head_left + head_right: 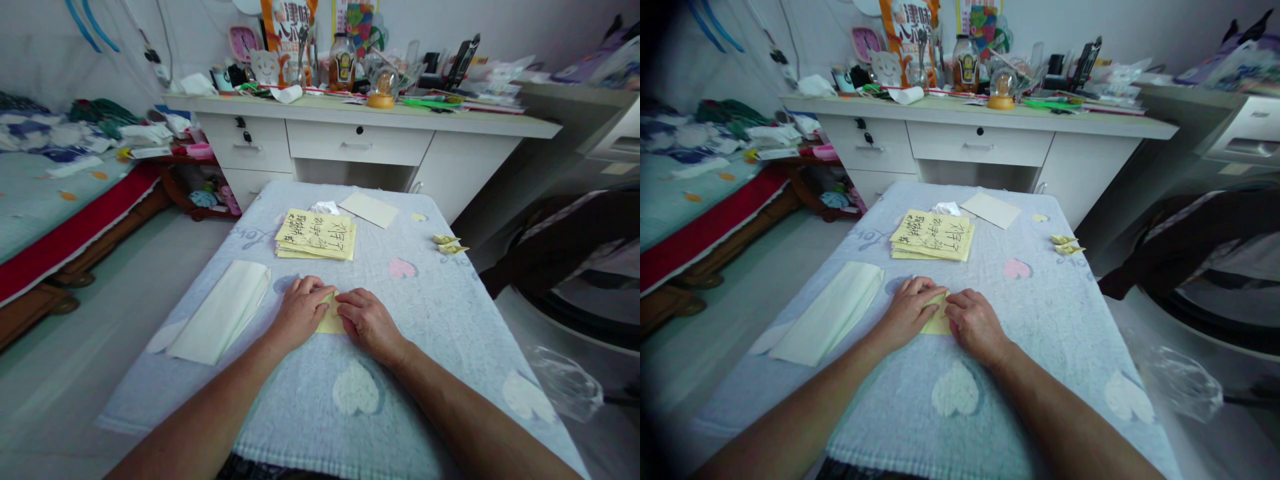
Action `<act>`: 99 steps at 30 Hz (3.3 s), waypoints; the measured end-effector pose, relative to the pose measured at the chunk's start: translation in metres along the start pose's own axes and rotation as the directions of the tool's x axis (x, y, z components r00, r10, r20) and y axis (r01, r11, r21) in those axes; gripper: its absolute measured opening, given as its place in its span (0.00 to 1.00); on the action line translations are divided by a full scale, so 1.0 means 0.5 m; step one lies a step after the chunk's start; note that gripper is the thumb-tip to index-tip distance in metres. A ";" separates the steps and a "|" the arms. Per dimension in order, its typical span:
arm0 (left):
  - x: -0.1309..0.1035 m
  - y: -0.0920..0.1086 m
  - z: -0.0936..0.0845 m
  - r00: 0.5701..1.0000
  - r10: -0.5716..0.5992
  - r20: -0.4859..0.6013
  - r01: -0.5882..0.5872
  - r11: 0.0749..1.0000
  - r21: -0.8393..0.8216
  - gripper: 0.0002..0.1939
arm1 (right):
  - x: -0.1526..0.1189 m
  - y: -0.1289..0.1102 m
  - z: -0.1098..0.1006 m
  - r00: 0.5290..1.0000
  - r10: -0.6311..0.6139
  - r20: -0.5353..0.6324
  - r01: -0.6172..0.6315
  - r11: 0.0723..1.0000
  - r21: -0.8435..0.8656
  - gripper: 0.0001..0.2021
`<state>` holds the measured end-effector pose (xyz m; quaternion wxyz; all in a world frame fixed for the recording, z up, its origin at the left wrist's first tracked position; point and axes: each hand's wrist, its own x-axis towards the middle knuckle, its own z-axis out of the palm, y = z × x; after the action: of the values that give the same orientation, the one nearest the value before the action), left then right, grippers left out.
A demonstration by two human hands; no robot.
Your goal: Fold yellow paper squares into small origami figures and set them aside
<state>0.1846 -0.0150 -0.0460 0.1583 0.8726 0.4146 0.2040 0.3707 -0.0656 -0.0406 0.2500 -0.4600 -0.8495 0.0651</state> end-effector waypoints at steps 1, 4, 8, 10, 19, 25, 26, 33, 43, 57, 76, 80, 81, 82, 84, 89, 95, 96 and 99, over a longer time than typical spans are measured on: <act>0.000 -0.001 0.000 1.000 0.004 -0.002 -0.004 1.000 -0.003 0.20 | 0.000 0.000 0.000 1.000 -0.001 0.004 0.001 1.000 -0.003 0.07; 0.000 -0.002 0.001 1.000 0.006 -0.006 -0.006 1.000 -0.009 0.20 | -0.001 0.001 -0.001 1.000 -0.006 0.015 0.007 1.000 -0.013 0.06; -0.001 0.000 0.000 1.000 -0.001 0.001 0.001 1.000 0.000 0.21 | 0.001 0.000 -0.004 1.000 -0.009 0.015 0.009 1.000 -0.017 0.07; -0.001 0.001 -0.001 1.000 -0.004 0.004 0.004 1.000 0.007 0.21 | 0.002 -0.001 -0.005 1.000 -0.007 0.019 0.007 1.000 -0.014 0.07; -0.001 0.005 -0.004 1.000 -0.010 0.009 0.010 1.000 0.004 0.20 | 0.001 0.000 -0.005 1.000 -0.002 0.030 0.002 1.000 -0.016 0.07; -0.001 0.005 -0.003 1.000 -0.020 0.000 0.020 1.000 0.021 0.23 | 0.002 -0.001 -0.008 1.000 -0.006 0.025 0.006 1.000 -0.002 0.07; -0.001 0.005 -0.002 1.000 -0.021 -0.002 0.021 1.000 0.023 0.23 | 0.002 -0.001 -0.008 1.000 -0.006 0.024 0.007 1.000 -0.003 0.07; -0.003 0.006 -0.001 1.000 0.002 0.002 -0.002 0.999 0.034 0.22 | 0.002 -0.001 -0.007 1.000 -0.001 0.019 0.001 1.000 0.004 0.07; -0.004 0.009 0.001 1.000 -0.004 -0.013 0.004 0.998 0.066 0.21 | 0.003 -0.003 -0.010 1.000 0.011 0.022 -0.011 1.000 0.013 0.07; -0.005 0.005 0.004 1.000 -0.013 -0.004 0.013 0.997 0.079 0.20 | 0.000 0.000 -0.007 1.000 -0.010 0.018 0.010 1.000 -0.008 0.08; 0.000 0.003 0.004 0.999 -0.039 -0.002 0.039 0.996 0.077 0.19 | 0.004 -0.010 -0.019 0.995 -0.014 0.097 0.018 0.999 -0.041 0.08; 0.001 0.007 0.004 0.998 -0.055 -0.005 0.055 0.996 0.070 0.17 | 0.005 -0.013 -0.021 0.994 -0.012 0.109 0.016 0.999 -0.039 0.12; 0.001 0.008 0.004 0.998 -0.058 -0.005 0.058 0.996 0.073 0.17 | 0.005 -0.014 -0.022 0.994 -0.006 0.113 0.011 0.999 -0.042 0.13; 0.001 0.008 0.004 0.998 -0.060 -0.005 0.060 0.995 0.077 0.17 | 0.005 -0.015 -0.022 0.993 -0.001 0.118 0.006 0.999 -0.047 0.13; 0.001 0.009 0.005 0.998 -0.063 -0.006 0.063 0.995 0.081 0.18 | 0.005 -0.015 -0.023 0.991 0.008 0.135 -0.001 0.999 -0.052 0.13; 0.001 0.008 0.007 0.998 -0.063 -0.020 0.064 0.995 0.078 0.18 | 0.003 -0.014 -0.035 0.982 0.005 0.187 0.009 0.997 -0.073 0.14; 0.001 0.006 0.007 0.998 -0.049 -0.026 0.051 0.996 0.080 0.18 | -0.023 -0.005 -0.064 0.972 -0.037 0.230 0.045 0.999 -0.031 0.15; 0.001 0.005 0.007 0.999 -0.045 -0.026 0.047 0.996 0.080 0.18 | -0.029 -0.004 -0.069 0.972 -0.044 0.231 0.051 0.998 -0.025 0.14; 0.002 0.003 0.007 0.999 -0.034 -0.027 0.037 0.996 0.079 0.18 | -0.048 -0.002 -0.082 0.967 -0.063 0.248 0.075 0.996 -0.038 0.11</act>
<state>0.1880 -0.0155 -0.0483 0.1218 0.8680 0.4399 0.1958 0.4008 -0.0907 -0.0135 0.1334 -0.4243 -0.8908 0.0929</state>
